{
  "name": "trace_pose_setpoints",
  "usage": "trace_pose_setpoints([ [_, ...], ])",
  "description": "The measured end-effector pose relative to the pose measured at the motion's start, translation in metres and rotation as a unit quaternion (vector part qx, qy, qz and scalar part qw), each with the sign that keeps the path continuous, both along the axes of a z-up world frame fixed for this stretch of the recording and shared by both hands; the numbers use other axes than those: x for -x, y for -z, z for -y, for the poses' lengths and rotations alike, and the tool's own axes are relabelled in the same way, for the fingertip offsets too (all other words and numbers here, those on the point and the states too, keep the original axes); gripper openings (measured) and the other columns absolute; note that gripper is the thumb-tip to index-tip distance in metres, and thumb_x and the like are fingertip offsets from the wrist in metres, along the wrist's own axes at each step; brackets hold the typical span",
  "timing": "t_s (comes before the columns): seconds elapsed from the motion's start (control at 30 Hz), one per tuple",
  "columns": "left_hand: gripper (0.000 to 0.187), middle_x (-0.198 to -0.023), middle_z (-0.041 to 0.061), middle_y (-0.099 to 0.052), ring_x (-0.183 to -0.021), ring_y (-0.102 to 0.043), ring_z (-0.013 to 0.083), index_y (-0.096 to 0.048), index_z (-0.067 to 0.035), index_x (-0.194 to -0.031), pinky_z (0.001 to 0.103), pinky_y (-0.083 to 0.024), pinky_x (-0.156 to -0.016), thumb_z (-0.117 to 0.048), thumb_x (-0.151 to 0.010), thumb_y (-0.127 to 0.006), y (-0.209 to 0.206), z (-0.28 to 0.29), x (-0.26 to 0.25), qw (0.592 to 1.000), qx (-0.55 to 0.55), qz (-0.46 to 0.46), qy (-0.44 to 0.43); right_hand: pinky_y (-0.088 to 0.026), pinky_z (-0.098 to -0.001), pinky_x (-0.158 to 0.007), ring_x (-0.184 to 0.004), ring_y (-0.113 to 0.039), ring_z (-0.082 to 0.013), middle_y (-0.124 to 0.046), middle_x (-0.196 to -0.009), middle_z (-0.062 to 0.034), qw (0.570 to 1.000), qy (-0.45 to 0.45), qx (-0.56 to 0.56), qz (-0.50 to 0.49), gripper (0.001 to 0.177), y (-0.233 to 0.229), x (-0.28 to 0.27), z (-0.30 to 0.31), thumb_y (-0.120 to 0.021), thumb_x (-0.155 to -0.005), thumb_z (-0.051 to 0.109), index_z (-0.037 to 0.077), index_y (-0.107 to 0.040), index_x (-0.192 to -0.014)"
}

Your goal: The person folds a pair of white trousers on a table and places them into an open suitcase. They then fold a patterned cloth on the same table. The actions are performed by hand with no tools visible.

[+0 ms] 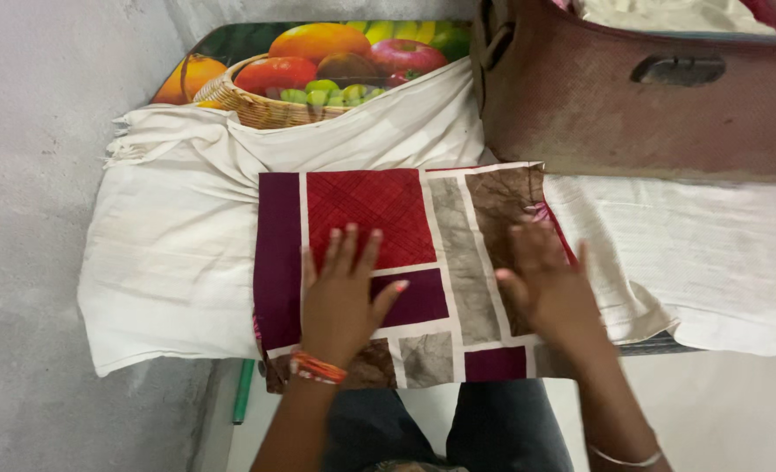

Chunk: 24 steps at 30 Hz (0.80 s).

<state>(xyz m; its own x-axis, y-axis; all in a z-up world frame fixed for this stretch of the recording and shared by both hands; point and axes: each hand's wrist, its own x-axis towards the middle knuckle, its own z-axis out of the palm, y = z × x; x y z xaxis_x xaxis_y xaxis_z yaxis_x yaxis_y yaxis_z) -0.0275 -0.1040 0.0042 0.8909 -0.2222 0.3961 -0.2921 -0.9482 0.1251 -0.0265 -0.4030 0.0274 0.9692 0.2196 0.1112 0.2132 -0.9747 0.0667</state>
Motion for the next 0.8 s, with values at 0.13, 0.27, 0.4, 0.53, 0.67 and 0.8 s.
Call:
trace_pose_setpoints([
  [0.13,0.078,-0.163,0.013,-0.032,-0.152,-0.026,0.0304,-0.04,-0.028,-0.156,0.064,-0.006,-0.121,-0.075,-0.094,-0.038,-0.004,0.024,0.004,0.997,-0.002,-0.075,0.019,-0.006,-0.06,-0.123,-0.158,-0.006,-0.0268,-0.01,-0.168,-0.0072,0.984,-0.178,-0.017,0.003,0.072,0.006,0.003,-0.053,-0.029,-0.106,0.056,0.009,-0.016,-0.16],
  [0.27,0.08,-0.163,0.009,-0.033,-0.15,-0.028,0.027,-0.041,-0.03,-0.154,0.061,-0.008,-0.12,-0.078,-0.09,-0.038,-0.008,0.009,0.007,0.998,0.004,-0.062,0.007,-0.005,-0.0547,-0.122,-0.156,-0.004,-0.0221,-0.008,-0.17,-0.0004,0.991,-0.109,0.015,-0.076,0.072,0.003,-0.002,-0.048,-0.028,-0.102,0.056,0.019,-0.015,-0.163],
  [0.4,0.081,-0.163,0.011,-0.032,-0.152,-0.028,0.03,-0.04,-0.026,-0.156,0.062,-0.011,-0.115,-0.076,-0.092,-0.038,-0.007,-0.029,0.003,0.997,0.006,-0.073,-0.015,-0.012,-0.053,-0.124,-0.156,-0.012,-0.0246,-0.02,-0.17,-0.0048,0.995,-0.075,-0.066,-0.02,0.069,0.01,-0.006,-0.001,-0.031,-0.104,0.054,0.017,-0.025,-0.161],
  [0.53,0.08,-0.161,0.012,-0.039,-0.149,-0.033,0.0299,-0.044,-0.025,-0.154,0.059,-0.019,-0.12,-0.074,-0.092,-0.045,-0.01,-0.053,0.01,0.995,0.036,-0.058,-0.067,-0.012,-0.0563,-0.12,-0.154,-0.015,-0.0176,-0.023,-0.168,0.0012,0.998,0.012,-0.045,-0.045,0.069,0.01,-0.006,0.018,-0.031,-0.099,0.056,0.021,-0.027,-0.159],
  [0.67,0.077,-0.156,0.017,-0.046,-0.147,-0.039,0.0355,-0.047,-0.021,-0.153,0.06,-0.022,-0.119,-0.07,-0.094,-0.051,-0.018,-0.051,-0.001,0.997,0.001,-0.009,-0.081,-0.01,-0.0564,-0.122,-0.156,-0.013,-0.0203,-0.021,-0.168,-0.0053,1.0,0.014,-0.01,-0.023,0.077,-0.006,-0.023,0.008,-0.029,-0.1,0.064,0.016,-0.025,-0.159],
  [0.8,0.073,-0.159,0.016,-0.044,-0.149,-0.038,0.0342,-0.048,-0.021,-0.153,0.06,-0.019,-0.122,-0.068,-0.098,-0.047,-0.018,-0.018,-0.05,0.999,-0.001,0.042,0.006,-0.006,-0.0587,-0.122,-0.156,-0.011,-0.028,-0.017,-0.169,-0.0122,0.982,-0.186,-0.027,0.032,0.081,-0.01,-0.061,-0.039,-0.025,-0.104,0.063,0.009,-0.018,-0.163],
])
